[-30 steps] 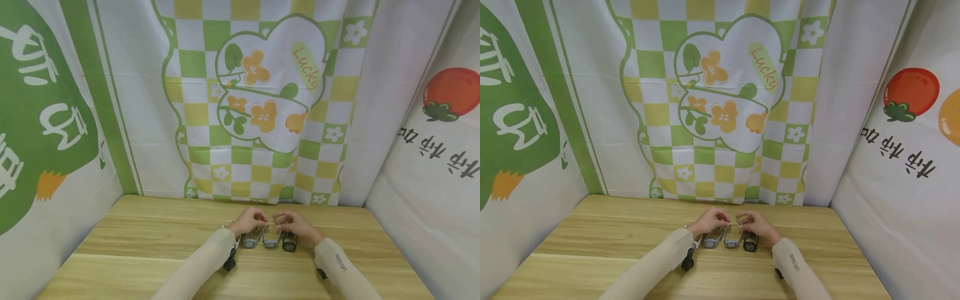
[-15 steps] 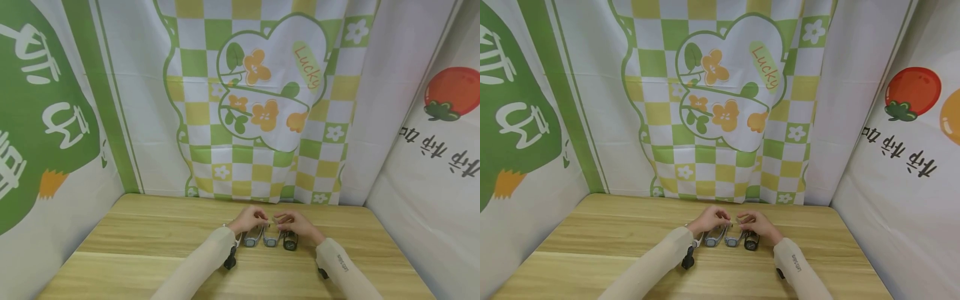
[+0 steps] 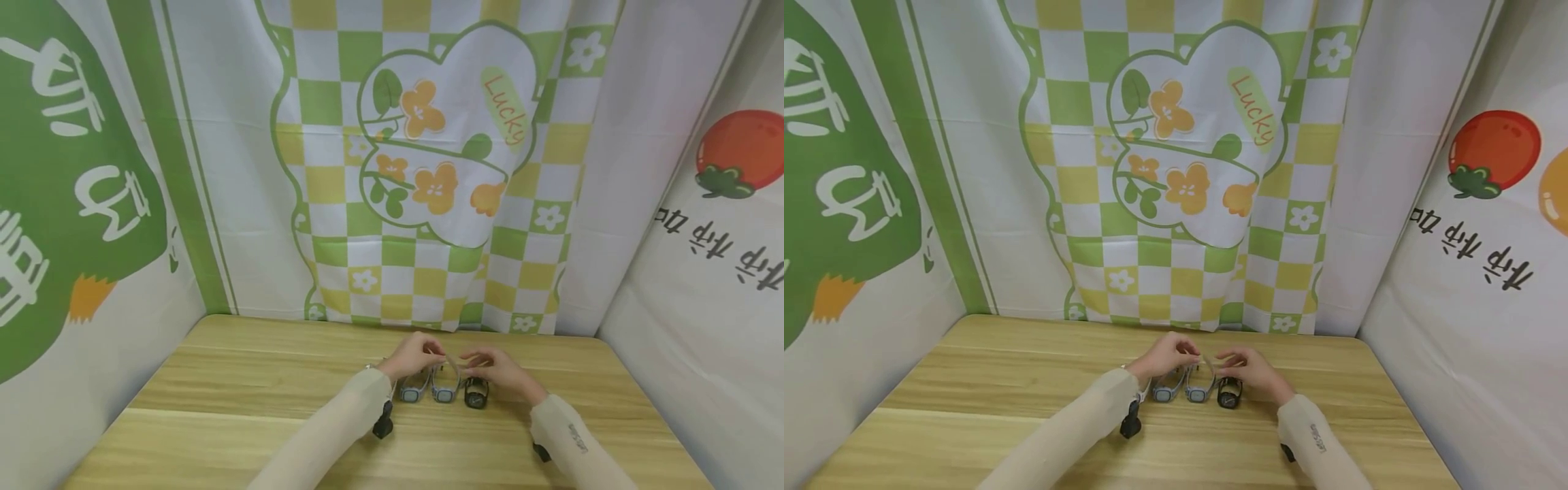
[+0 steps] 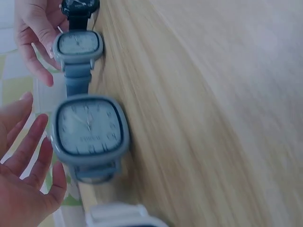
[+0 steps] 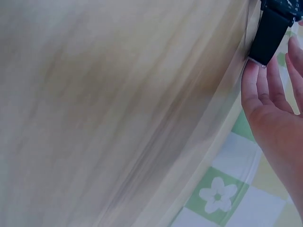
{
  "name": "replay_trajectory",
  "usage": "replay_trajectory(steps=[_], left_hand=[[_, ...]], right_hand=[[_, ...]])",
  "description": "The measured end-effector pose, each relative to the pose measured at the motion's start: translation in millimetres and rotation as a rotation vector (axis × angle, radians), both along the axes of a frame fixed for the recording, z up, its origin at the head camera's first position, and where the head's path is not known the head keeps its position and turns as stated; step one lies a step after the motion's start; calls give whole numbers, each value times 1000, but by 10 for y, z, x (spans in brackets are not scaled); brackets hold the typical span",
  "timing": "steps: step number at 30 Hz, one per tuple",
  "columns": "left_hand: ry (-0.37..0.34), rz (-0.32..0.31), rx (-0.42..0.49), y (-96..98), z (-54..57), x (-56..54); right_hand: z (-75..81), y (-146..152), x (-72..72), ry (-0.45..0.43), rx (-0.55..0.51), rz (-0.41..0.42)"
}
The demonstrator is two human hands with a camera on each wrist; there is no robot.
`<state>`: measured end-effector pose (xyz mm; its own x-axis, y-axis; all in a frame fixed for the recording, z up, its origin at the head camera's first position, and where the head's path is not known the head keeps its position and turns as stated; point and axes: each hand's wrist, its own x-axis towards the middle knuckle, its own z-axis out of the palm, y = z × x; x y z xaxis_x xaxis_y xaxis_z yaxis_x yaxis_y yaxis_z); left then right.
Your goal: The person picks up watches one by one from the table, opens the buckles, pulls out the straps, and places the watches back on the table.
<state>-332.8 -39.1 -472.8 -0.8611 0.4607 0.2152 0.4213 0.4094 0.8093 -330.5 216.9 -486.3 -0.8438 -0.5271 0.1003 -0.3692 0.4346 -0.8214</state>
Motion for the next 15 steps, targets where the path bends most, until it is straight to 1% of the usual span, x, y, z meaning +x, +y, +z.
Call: replay_trajectory(steps=[4, 8, 15], left_hand=[[25, -2, -25, 85, 10, 17], [35, 6, -40, 181, 17, 20], [19, 41, -64, 311, 31, 41]], right_hand=[[-12, 82, 17, -34, -14, -11], [-5, 161, 35, -46, -28, -2], [6, 262, 59, -70, -23, -22]])
